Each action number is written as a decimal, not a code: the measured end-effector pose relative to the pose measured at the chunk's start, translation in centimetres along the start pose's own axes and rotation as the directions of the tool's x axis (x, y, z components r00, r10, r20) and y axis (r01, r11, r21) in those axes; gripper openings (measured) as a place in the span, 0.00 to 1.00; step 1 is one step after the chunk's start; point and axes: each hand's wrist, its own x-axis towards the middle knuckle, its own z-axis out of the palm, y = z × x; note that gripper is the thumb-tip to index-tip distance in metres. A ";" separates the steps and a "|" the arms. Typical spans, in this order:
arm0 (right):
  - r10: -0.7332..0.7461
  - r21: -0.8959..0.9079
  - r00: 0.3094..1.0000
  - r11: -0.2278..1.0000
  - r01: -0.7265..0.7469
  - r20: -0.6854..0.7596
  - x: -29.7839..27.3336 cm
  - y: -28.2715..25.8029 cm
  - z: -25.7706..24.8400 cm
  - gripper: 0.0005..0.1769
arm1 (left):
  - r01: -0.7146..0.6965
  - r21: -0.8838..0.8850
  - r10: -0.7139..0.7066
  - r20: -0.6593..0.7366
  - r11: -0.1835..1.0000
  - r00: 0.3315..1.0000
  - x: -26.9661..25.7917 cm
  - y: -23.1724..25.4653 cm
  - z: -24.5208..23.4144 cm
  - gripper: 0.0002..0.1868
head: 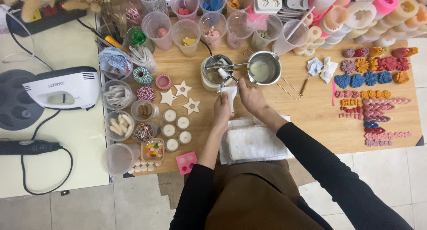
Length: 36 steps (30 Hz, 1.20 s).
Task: The person wipes their hands with a paper towel and uses a small spoon to mix and transfer melted wax from one small pot to another at a workstation.
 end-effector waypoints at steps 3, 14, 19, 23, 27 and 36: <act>0.013 0.018 1.000 1.000 -0.012 -0.009 -0.3 0.2 0.4 0.07 | 0.005 -0.039 -0.004 0.019 0.999 1.000 0.0 -0.3 -0.2 0.25; 0.045 -0.042 0.999 0.998 -0.046 -0.022 0.1 0.6 0.4 0.08 | 0.011 -0.060 -0.011 0.004 0.998 1.000 -0.4 0.0 0.1 0.25; 0.095 -0.134 0.992 0.987 -0.084 0.080 0.1 0.4 0.6 0.10 | 0.001 -0.052 -0.001 0.009 0.999 1.000 -0.4 0.4 0.1 0.25; 0.100 -0.080 0.994 0.992 -0.097 0.032 -0.1 0.5 0.4 0.09 | 0.019 -0.052 -0.018 0.009 0.998 1.000 -0.2 0.4 0.0 0.24; 0.091 -0.058 0.995 0.994 -0.089 0.040 -0.7 0.5 0.6 0.08 | 0.023 -0.067 -0.022 0.017 0.997 1.000 -0.4 0.1 0.0 0.25; 0.095 -0.067 0.995 0.993 -0.093 0.031 0.1 0.1 0.5 0.08 | 0.006 -0.063 -0.005 0.014 0.998 1.000 -0.1 0.3 0.0 0.25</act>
